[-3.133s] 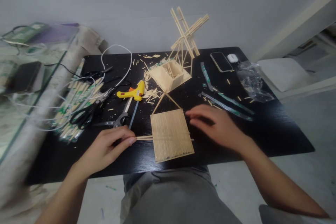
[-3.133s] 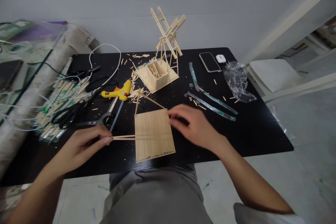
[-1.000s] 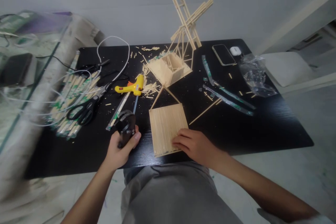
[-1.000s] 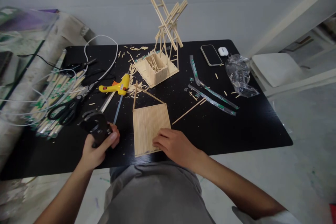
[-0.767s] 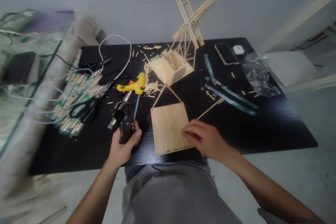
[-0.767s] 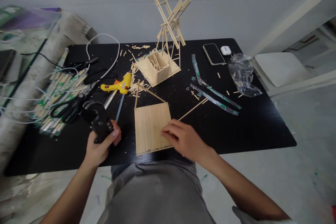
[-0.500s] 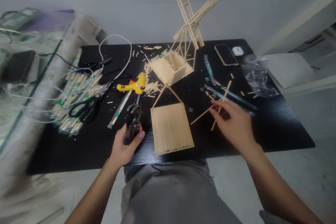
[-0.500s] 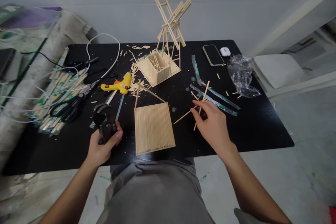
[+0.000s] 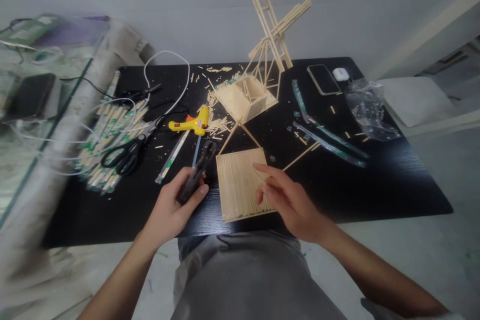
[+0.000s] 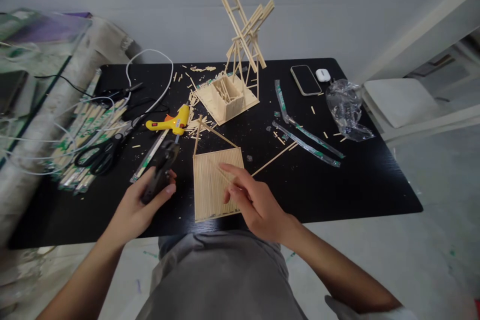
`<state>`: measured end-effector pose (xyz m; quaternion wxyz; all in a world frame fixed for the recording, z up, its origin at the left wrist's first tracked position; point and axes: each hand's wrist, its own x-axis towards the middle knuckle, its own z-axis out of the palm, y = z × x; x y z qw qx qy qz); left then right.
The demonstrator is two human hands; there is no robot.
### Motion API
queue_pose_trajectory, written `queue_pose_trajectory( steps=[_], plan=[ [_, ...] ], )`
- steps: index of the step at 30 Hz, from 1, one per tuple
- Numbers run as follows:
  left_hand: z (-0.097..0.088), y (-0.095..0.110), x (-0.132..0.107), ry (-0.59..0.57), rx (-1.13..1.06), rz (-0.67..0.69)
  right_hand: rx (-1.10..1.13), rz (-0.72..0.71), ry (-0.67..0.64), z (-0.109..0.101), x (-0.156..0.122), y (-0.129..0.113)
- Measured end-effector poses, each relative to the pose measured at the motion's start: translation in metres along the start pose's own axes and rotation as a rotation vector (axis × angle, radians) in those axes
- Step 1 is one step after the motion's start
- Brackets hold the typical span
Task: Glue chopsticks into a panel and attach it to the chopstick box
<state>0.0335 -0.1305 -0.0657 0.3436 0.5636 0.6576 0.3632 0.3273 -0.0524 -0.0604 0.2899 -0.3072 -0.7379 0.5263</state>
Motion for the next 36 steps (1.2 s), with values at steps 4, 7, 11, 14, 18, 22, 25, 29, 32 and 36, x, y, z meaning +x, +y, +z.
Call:
queue_pose_trajectory(
  steps=[4, 7, 11, 14, 18, 22, 25, 29, 32, 36],
  plan=[
    [-0.004, 0.016, 0.006, -0.036, 0.236, 0.097, -0.011, -0.029, -0.025, 0.01, 0.008, 0.001],
    [0.003, 0.02, 0.006, -0.063, 0.256, 0.179, 0.013, -0.04, -0.048, 0.012, 0.01, 0.002],
    [0.012, 0.02, 0.004, -0.061, 0.247, 0.226, 0.035, -0.025, -0.05, 0.011, 0.009, 0.004],
    [0.015, 0.019, 0.004, -0.062, 0.245, 0.243, 0.06, 0.012, -0.052, 0.009, 0.007, 0.003],
    [0.018, 0.017, 0.006, -0.053, 0.234, 0.261, 0.149, 0.073, -0.008, 0.012, 0.01, -0.002],
    [0.021, 0.015, 0.006, -0.053, 0.245, 0.277, 0.287, 0.145, 0.078, 0.021, 0.021, -0.01],
    [0.022, 0.015, 0.004, -0.046, 0.264, 0.288, 0.358, 0.169, 0.144, 0.026, 0.03, -0.015],
    [0.022, 0.015, 0.004, -0.031, 0.282, 0.285, 0.335, 0.156, 0.153, 0.026, 0.036, -0.02],
    [0.023, 0.015, 0.004, -0.021, 0.28, 0.291, 0.313, 0.164, 0.16, 0.025, 0.036, -0.021],
    [0.025, 0.014, 0.004, -0.034, 0.272, 0.278, 0.309, 0.17, 0.175, 0.024, 0.034, -0.02]
  ],
)
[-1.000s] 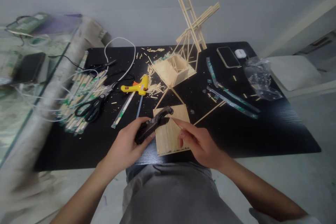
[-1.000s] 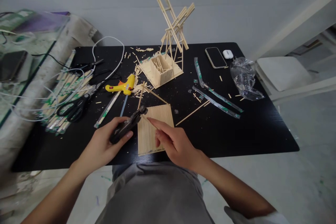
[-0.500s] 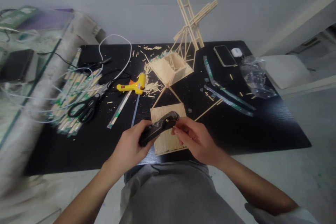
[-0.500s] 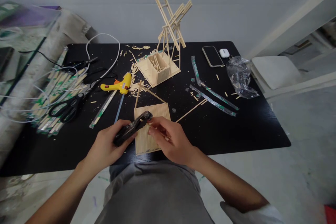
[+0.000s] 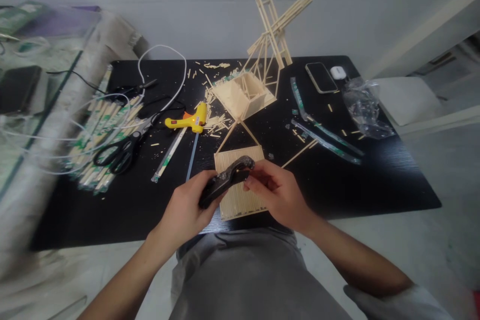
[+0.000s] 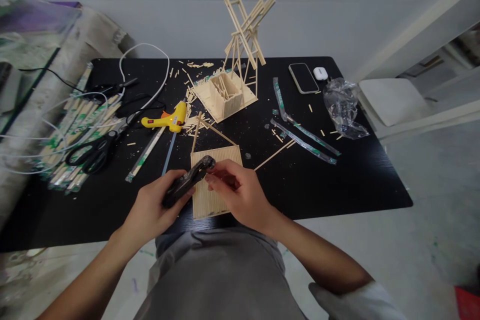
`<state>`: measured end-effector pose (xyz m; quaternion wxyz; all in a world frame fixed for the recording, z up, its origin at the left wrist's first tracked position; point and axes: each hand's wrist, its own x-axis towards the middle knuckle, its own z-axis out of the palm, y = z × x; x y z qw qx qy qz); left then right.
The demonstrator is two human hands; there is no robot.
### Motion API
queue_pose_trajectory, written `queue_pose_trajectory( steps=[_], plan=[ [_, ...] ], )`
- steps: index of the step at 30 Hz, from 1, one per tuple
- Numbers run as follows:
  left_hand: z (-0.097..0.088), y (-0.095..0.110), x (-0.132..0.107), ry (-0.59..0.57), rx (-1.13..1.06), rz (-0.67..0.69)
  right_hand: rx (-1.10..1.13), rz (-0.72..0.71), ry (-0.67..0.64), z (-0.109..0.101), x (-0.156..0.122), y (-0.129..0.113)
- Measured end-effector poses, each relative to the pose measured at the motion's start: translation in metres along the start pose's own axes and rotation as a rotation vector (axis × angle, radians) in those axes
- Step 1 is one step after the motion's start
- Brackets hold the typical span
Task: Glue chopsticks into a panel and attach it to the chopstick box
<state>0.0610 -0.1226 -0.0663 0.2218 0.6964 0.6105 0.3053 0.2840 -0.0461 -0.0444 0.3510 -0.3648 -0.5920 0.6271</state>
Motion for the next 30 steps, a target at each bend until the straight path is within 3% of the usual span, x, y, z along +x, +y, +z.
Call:
queue_pose_trajectory(
  steps=[30],
  plan=[
    [0.0068, -0.0009, -0.0022, -0.049, 0.037, -0.067, 0.0, 0.02, 0.026, 0.0006, 0.0035, 0.001]
  ],
)
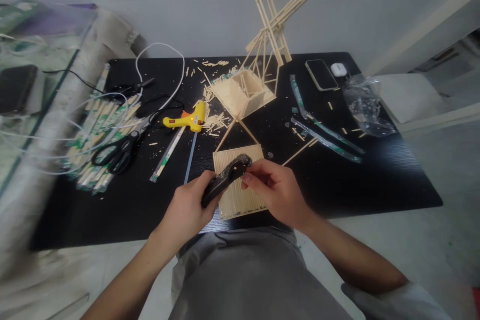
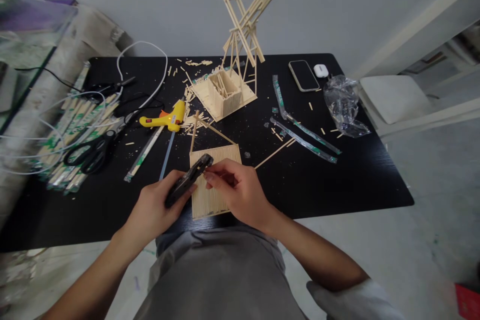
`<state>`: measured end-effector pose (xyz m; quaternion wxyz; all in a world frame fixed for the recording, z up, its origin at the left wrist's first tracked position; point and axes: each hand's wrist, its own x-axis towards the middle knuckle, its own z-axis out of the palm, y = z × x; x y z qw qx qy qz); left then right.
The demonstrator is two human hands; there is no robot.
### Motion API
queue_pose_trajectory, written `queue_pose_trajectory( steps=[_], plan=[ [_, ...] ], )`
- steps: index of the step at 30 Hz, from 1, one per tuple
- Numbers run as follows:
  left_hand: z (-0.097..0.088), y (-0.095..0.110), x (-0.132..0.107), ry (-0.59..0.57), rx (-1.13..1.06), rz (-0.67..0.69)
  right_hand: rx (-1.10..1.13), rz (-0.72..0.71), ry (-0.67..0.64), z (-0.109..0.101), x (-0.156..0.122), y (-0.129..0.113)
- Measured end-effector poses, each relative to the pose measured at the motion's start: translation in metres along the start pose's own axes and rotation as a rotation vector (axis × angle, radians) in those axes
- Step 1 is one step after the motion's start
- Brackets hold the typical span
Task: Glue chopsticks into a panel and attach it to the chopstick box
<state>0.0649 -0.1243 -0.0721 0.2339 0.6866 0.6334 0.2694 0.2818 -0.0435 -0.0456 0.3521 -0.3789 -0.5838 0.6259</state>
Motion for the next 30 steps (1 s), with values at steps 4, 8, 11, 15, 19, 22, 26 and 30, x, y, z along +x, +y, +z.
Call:
queue_pose_trajectory(
  steps=[4, 8, 11, 15, 19, 22, 26, 30],
  plan=[
    [0.001, -0.001, 0.0, 0.011, 0.07, -0.031, -0.011, 0.023, 0.003, 0.0, 0.002, 0.0],
    [0.003, -0.003, 0.001, -0.007, 0.114, -0.088, -0.007, 0.03, 0.012, -0.001, 0.003, 0.002],
    [0.004, -0.004, 0.002, -0.001, 0.147, -0.118, -0.01, 0.067, 0.006, -0.001, 0.004, 0.005],
    [0.006, -0.004, 0.002, 0.017, 0.188, -0.138, -0.001, 0.092, -0.001, -0.001, 0.005, 0.009],
    [0.007, -0.004, 0.001, -0.008, 0.167, -0.173, 0.012, 0.108, -0.013, -0.001, 0.007, 0.014],
    [0.007, -0.004, 0.001, -0.025, 0.158, -0.204, 0.004, 0.115, -0.021, -0.001, 0.008, 0.015],
    [0.005, -0.001, 0.003, -0.012, 0.107, -0.248, 0.045, 0.128, -0.03, -0.001, 0.008, 0.015],
    [-0.005, 0.002, 0.004, -0.047, -0.008, -0.299, 0.116, 0.19, -0.063, -0.001, 0.007, 0.011]
  ],
)
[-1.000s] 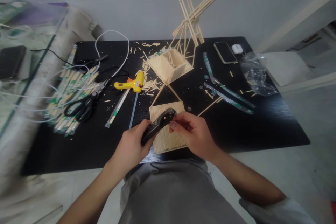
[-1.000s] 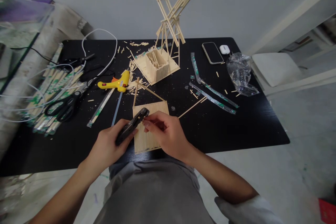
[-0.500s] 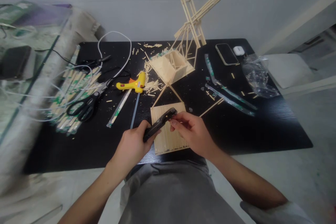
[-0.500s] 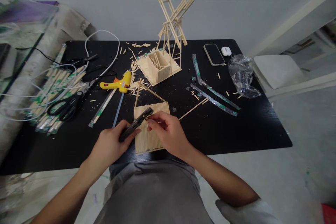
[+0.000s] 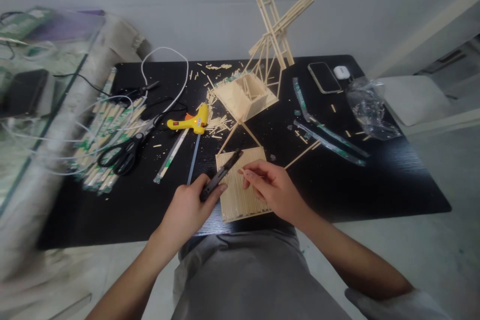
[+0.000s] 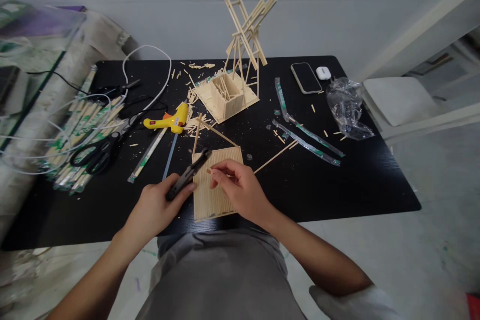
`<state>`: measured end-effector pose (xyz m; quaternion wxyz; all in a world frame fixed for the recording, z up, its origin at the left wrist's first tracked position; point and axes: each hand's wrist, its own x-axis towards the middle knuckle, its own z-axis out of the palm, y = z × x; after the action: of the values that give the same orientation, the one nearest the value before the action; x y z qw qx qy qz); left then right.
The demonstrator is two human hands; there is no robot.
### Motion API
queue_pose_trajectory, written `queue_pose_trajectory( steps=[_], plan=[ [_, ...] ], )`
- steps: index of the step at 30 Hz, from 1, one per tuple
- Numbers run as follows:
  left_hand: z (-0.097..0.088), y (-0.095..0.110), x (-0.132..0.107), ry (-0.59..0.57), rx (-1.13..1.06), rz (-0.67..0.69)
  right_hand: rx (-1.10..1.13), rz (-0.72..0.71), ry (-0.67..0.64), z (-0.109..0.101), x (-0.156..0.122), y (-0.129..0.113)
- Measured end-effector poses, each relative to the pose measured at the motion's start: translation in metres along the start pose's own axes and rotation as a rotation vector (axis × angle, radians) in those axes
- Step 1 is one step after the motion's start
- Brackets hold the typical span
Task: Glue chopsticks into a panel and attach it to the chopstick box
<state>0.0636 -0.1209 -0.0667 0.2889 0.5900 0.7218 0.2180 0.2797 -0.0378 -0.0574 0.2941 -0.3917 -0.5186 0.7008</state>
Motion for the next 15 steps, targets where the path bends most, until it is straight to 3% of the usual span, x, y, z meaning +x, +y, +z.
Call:
queue_pose_trajectory(
  steps=[5, 8, 11, 15],
  plan=[
    [-0.014, 0.002, -0.005, -0.136, -0.113, -0.07, 0.049, 0.023, -0.053, 0.001, 0.0, -0.001],
    [-0.018, 0.003, -0.007, -0.152, -0.134, -0.025, 0.059, 0.019, -0.079, 0.002, 0.0, 0.0],
    [-0.018, 0.002, -0.007, -0.133, -0.147, 0.024, 0.066, 0.007, -0.106, 0.0, -0.002, -0.001],
    [-0.017, -0.002, -0.006, -0.02, -0.221, 0.042, 0.089, -0.029, -0.118, -0.003, -0.006, -0.001]
  ],
)
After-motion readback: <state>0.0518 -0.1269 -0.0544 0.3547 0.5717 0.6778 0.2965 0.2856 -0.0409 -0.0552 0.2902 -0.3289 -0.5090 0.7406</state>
